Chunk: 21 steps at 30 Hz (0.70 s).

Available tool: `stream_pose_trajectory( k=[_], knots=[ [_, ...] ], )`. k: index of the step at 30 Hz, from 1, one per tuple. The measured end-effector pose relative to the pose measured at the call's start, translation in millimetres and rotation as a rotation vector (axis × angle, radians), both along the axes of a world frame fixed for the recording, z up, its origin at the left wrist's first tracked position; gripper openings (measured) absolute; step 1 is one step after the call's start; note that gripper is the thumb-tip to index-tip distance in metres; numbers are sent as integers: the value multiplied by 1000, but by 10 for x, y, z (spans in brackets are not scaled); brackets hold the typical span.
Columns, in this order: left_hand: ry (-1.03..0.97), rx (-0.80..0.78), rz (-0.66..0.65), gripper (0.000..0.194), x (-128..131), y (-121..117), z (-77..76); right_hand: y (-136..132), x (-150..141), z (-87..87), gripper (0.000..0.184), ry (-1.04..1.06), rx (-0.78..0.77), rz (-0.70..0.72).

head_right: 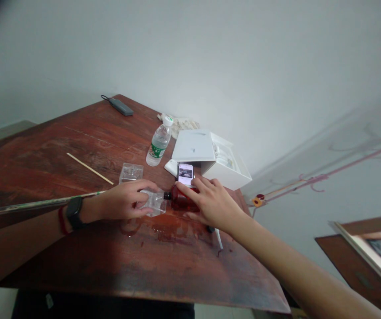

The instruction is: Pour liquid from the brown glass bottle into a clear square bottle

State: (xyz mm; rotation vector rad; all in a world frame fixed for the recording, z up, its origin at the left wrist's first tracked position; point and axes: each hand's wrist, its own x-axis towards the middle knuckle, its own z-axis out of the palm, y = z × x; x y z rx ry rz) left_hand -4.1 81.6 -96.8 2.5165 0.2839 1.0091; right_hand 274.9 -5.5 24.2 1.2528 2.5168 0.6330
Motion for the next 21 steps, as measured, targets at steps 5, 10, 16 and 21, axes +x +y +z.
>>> stream_pose_trajectory(
  k=[5,10,16,21],
  knots=[
    [-11,10,-7,32,6,1,-5,-4,-5,8,72,7,-11,-3],
    [0,28,10,35,4,2,-4,-5,-16,21,76,-13,9,8],
    [0,41,8,35,6,2,-2,-3,-23,29,74,-22,1,0],
    [2,46,12,36,6,1,-6,1,-31,38,75,-20,-8,3]
  ],
)
